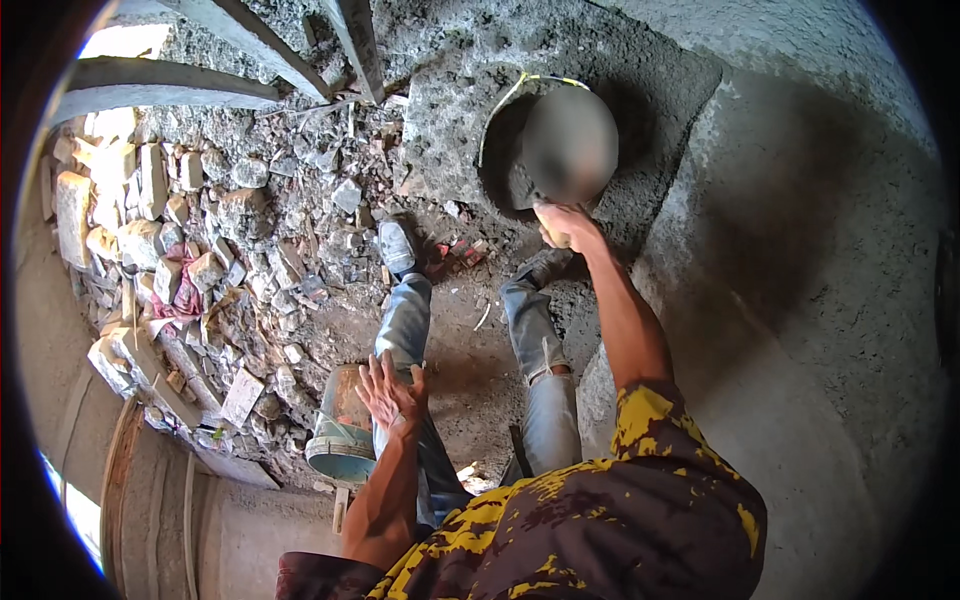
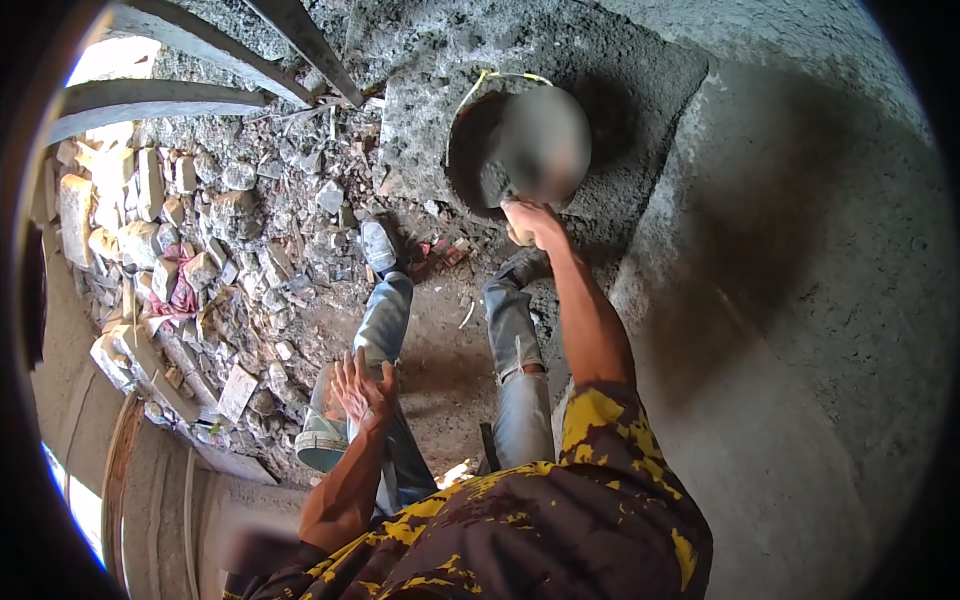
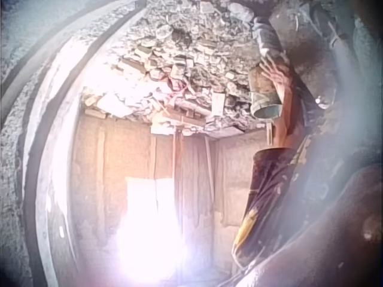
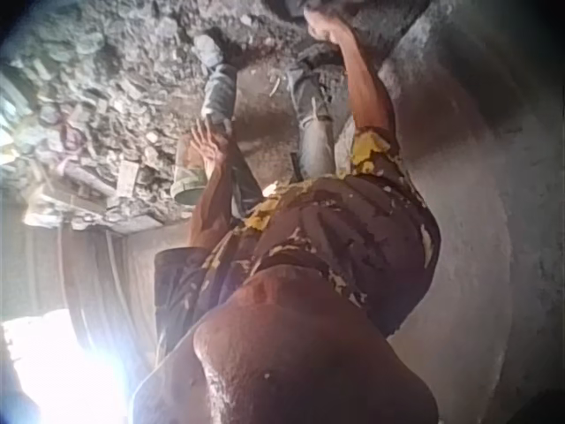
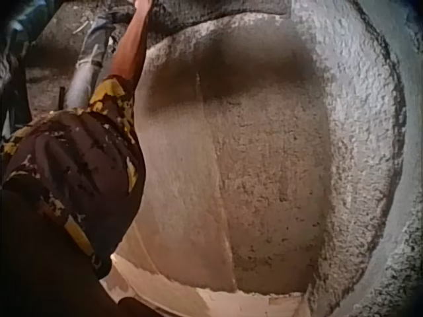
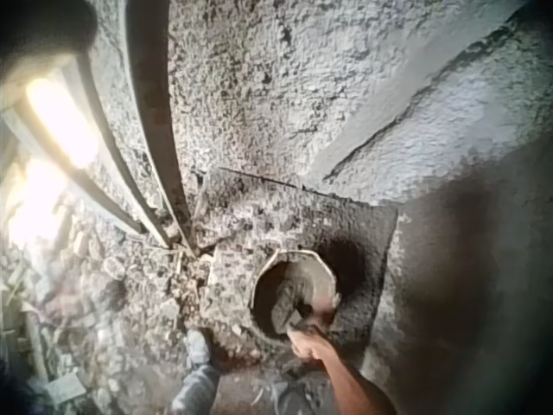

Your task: The person smooths and applies cement mixture onto a wall using a trowel, scoops the mixture from a bucket, and then scrapes and cleans the inside of the bucket by hand.

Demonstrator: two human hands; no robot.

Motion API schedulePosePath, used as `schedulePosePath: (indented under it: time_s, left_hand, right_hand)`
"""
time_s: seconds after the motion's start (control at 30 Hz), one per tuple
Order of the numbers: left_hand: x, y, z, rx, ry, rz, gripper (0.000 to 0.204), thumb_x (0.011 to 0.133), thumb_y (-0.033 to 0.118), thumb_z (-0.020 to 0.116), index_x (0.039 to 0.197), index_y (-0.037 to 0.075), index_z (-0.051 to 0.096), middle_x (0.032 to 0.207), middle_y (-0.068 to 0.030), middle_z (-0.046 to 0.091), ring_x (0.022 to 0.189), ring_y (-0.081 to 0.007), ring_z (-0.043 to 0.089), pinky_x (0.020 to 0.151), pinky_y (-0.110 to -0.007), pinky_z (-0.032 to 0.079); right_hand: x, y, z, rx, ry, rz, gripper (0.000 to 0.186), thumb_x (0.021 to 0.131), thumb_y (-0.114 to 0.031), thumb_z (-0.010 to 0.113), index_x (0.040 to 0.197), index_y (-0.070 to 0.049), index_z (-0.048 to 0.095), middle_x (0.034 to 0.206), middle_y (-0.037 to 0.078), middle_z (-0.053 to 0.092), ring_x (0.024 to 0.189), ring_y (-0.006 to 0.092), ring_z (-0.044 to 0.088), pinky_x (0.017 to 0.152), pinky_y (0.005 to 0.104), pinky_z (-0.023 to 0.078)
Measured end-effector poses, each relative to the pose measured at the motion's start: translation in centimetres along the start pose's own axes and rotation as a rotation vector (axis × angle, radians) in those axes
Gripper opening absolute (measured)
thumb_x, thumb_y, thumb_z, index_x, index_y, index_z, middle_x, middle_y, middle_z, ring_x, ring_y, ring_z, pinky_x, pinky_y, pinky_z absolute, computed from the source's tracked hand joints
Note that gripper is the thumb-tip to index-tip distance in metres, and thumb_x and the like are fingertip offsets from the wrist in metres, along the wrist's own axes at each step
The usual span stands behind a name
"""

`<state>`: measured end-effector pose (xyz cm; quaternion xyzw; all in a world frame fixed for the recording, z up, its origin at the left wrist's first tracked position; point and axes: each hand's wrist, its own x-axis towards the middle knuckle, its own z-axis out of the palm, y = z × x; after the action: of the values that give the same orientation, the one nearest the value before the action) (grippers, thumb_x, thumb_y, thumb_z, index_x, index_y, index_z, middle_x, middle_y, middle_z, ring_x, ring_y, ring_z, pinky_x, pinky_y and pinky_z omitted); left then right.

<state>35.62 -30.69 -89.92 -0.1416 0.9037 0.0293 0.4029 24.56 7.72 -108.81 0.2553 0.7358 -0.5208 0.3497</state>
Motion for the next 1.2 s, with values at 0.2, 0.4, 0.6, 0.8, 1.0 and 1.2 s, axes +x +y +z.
schedulePosePath:
  time_s: [0.2, 0.4, 0.6, 0.8, 1.0, 1.2]
  left_hand:
    - [-1.2, -0.1, -0.6, 0.017, 0.021, -0.005, 0.064, 0.077, 0.044, 0.058, 0.132, 0.013, 0.047, 0.138, -0.0147, 0.043, 0.132, -0.0359, 0.032, 0.108, -0.054, 0.02]
    - [-0.8, 0.3, 0.8, 0.062, 0.036, 0.038, 0.062, 0.077, 0.043, 0.059, 0.13, 0.013, 0.05, 0.136, -0.0153, 0.045, 0.13, -0.037, 0.035, 0.107, -0.053, 0.022]
    - [-1.7, -0.3, 2.4, 0.058, 0.198, 0.087, 0.058, 0.075, 0.044, 0.062, 0.123, 0.014, 0.056, 0.127, -0.0136, 0.054, 0.12, -0.0368, 0.046, 0.102, -0.052, 0.032]
    - [-1.4, 1.3, 1.7, 0.024, 0.065, 0.171, 0.057, 0.081, 0.045, 0.056, 0.125, 0.009, 0.054, 0.13, -0.0172, 0.051, 0.12, -0.0384, 0.045, 0.101, -0.052, 0.032]
    - [-1.5, 0.8, 0.4, 0.045, 0.068, 0.099, 0.057, 0.079, 0.045, 0.057, 0.125, 0.01, 0.055, 0.128, -0.0165, 0.053, 0.121, -0.0353, 0.045, 0.101, -0.051, 0.031]
    - [-0.7, 0.4, 1.4, 0.066, 0.15, 0.173, 0.057, 0.076, 0.042, 0.061, 0.124, 0.013, 0.056, 0.129, -0.0139, 0.053, 0.12, -0.0322, 0.048, 0.101, -0.047, 0.032]
  right_hand:
    - [-3.9, -10.4, -3.1, -0.039, 0.276, 0.393, 0.02, 0.087, -0.023, 0.058, 0.094, -0.005, 0.058, 0.067, 0.006, 0.054, 0.057, 0.0187, 0.057, 0.046, 0.0333, 0.048]
    - [-2.2, -6.5, -1.0, -0.949, 0.368, -0.426, 0.006, 0.083, -0.016, 0.056, 0.081, -0.01, 0.058, 0.072, 0.006, 0.055, 0.067, 0.0241, 0.058, 0.059, 0.0371, 0.047]
    - [-1.8, -6.0, -0.9, -0.201, 0.15, 0.162, 0.021, 0.08, -0.029, 0.057, 0.085, -0.009, 0.061, 0.079, 0.012, 0.063, 0.078, 0.0291, 0.062, 0.069, 0.0401, 0.049]
    - [-0.1, -3.6, -2.0, -0.671, 0.446, 0.042, 0.015, 0.081, -0.022, 0.05, 0.083, -0.009, 0.058, 0.073, 0.01, 0.059, 0.069, 0.0243, 0.059, 0.061, 0.0378, 0.048]
    - [-5.6, -9.6, -0.3, 0.323, 0.166, 0.231, 0.014, 0.083, -0.017, 0.048, 0.085, -0.005, 0.056, 0.071, 0.009, 0.061, 0.064, 0.0229, 0.06, 0.057, 0.0359, 0.047]
    - [-2.7, -3.8, -2.6, -0.742, 0.609, 0.062, 0.017, 0.079, -0.013, 0.054, 0.091, 0.0, 0.056, 0.076, 0.014, 0.064, 0.073, 0.0309, 0.065, 0.062, 0.0418, 0.051]
